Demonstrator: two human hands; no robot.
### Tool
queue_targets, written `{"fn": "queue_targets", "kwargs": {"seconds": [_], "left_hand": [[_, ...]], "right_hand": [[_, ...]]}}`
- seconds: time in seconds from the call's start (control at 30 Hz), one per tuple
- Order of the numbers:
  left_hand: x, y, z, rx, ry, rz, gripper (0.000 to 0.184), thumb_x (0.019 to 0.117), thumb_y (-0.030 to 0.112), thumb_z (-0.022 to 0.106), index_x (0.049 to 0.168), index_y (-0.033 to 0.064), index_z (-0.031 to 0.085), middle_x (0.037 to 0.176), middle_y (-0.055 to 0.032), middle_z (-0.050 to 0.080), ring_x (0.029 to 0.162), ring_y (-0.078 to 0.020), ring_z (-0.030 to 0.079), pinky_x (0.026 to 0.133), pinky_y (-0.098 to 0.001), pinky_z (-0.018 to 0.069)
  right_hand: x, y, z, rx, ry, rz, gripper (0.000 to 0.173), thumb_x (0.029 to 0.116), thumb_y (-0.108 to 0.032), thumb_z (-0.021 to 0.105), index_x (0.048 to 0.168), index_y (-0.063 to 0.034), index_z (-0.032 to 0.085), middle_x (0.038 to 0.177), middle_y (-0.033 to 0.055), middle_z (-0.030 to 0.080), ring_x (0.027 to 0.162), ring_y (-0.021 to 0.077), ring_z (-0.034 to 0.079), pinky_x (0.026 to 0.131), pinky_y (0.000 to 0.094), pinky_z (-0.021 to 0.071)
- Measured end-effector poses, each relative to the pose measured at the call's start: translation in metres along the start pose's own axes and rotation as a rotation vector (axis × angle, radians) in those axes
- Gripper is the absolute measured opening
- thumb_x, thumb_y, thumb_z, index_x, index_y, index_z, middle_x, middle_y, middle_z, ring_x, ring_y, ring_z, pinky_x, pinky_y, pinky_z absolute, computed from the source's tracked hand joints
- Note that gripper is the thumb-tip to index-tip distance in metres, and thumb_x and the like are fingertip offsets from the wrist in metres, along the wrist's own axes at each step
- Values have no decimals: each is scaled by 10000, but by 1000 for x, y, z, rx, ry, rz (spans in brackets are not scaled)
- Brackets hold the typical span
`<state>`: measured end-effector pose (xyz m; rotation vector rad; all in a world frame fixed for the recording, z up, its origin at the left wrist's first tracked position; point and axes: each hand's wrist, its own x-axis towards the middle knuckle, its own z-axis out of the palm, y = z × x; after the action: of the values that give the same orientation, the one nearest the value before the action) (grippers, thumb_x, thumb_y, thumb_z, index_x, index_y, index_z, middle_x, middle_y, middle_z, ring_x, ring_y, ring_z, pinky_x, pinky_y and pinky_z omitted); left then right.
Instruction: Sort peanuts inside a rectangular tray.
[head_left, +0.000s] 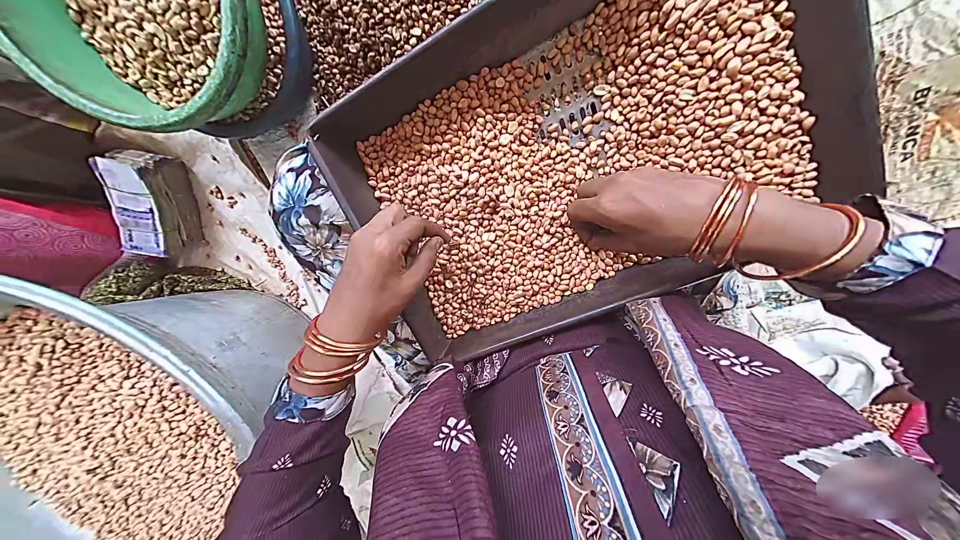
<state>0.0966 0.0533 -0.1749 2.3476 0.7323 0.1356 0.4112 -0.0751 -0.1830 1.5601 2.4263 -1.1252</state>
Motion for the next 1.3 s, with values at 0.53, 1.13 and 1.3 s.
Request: {"fn": "queue_targets", "kwargs": {"seconds": [0.53,1.13,1.3], "left_hand": [[-7,-1,-5,-578,-39,-26,278,1018,225,409,952,150,668,949,92,572,788,32,527,639,-129,424],[-38,15,20,-369,51,26,159,959,173,643,973,28,706,833,-12,567,678,-44,500,601,-171,434],[-27,-11,-22,-894,154,-258,279,1017,194,360,961,239,630,845,139,622,645,27,529,558,-137,429]], "right_hand": [[49,-51,4,243,79,-297,102,968,-157,638,923,-72,673,765,27,633,677,156,624,621,352,508],[70,-76,-14,74,-70,-237,74,943,-83,636,981,-30,670,956,115,612,820,259,644,684,417,521],[101,-73,-22,126,9,-256,168,927,-96,645,1070,-42,714,1032,114,639,910,251,646,778,427,524]]}}
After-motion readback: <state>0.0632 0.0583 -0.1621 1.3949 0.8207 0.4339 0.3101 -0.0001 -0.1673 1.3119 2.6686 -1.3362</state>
